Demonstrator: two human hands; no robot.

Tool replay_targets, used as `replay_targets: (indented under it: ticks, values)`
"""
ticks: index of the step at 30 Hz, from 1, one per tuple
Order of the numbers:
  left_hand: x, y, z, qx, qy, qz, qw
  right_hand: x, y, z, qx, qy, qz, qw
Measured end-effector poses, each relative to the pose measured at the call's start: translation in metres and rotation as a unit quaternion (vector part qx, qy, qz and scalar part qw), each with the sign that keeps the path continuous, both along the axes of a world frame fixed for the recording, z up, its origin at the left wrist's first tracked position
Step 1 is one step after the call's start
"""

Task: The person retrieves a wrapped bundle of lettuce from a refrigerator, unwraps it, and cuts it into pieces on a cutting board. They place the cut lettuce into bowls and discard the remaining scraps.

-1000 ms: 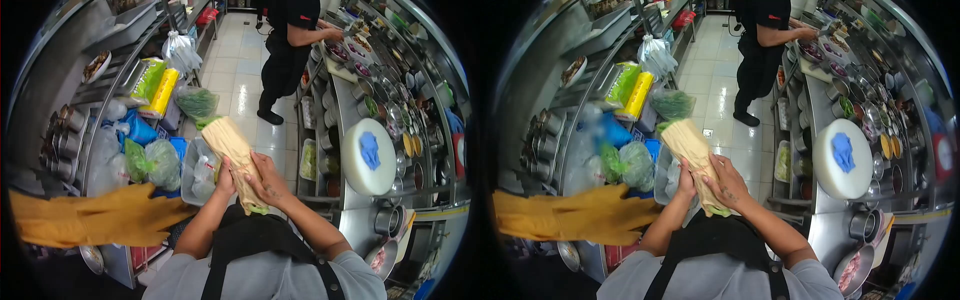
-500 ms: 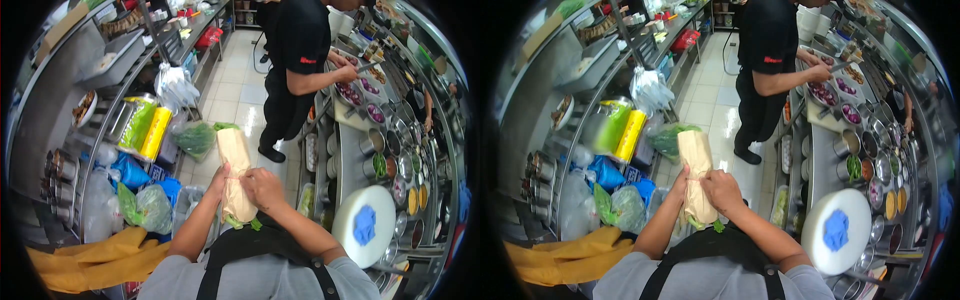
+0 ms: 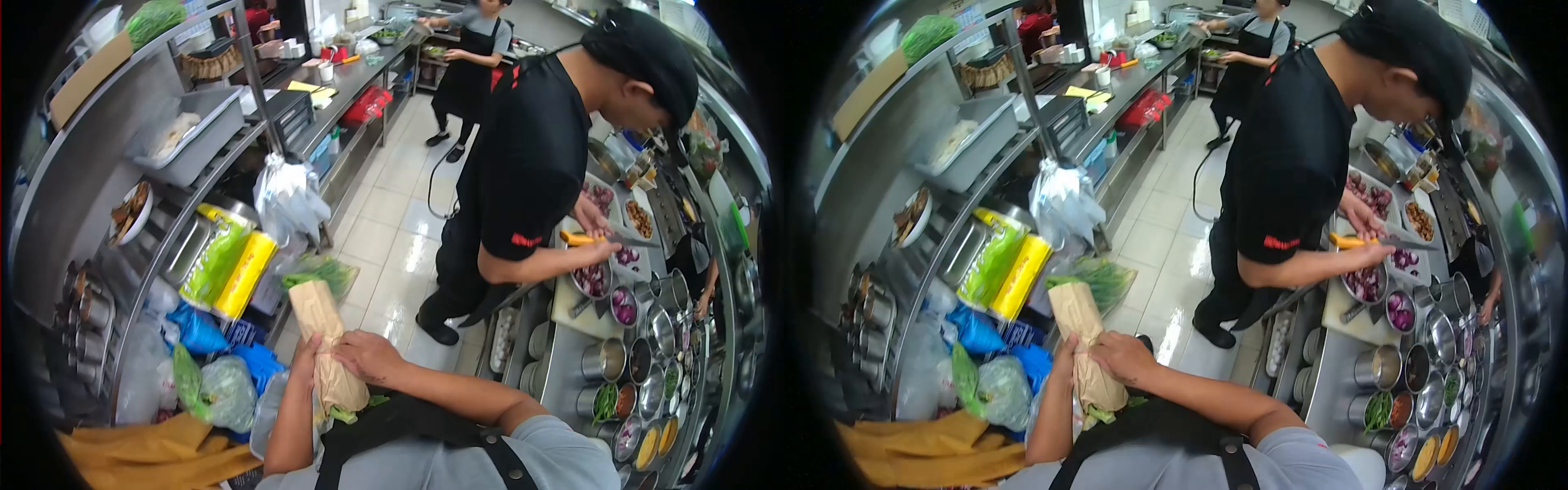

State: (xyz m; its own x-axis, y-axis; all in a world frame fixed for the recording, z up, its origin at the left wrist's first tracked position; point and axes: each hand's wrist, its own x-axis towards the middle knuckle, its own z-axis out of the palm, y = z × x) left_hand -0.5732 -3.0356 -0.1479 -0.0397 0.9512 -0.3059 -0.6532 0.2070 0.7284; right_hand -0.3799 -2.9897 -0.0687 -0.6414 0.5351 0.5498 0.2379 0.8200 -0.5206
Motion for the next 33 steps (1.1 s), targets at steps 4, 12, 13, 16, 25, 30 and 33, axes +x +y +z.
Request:
replay_targets:
  ticks: [4, 12, 13, 16, 25, 30, 33]
  values:
    - [-0.017, 0.069, -0.013, 0.021, 0.039, -0.005, 0.999, -0.025, 0.079, -0.013, -0.019, -0.17, 0.032, 0.985]
    - [-0.105, 0.298, -0.037, -0.029, -0.031, -0.005, 0.999, -0.126, 0.289, -0.006, -0.056, -0.128, -0.007, 0.99]
    - [-0.115, 0.326, -0.029, -0.024, -0.029, -0.007, 0.999, -0.136, 0.316, 0.002, -0.048, -0.092, 0.018, 0.994]
    - [-0.132, 0.399, -0.004, 0.001, -0.027, -0.031, 0.999, -0.145, 0.375, 0.024, -0.143, -0.055, 0.048, 0.987]
    - [-0.098, 0.561, 0.049, 0.075, -0.112, 0.006, 0.991, -0.083, 0.534, 0.047, -0.371, 0.002, -0.069, 0.926]
    - [-0.065, 0.67, 0.053, 0.039, -0.035, -0.013, 0.999, -0.057, 0.623, 0.047, -0.384, 0.012, -0.011, 0.923]
    - [-0.047, 0.757, 0.007, -0.009, 0.01, -0.06, 0.998, -0.035, 0.707, 0.051, -0.318, 0.052, 0.022, 0.946]
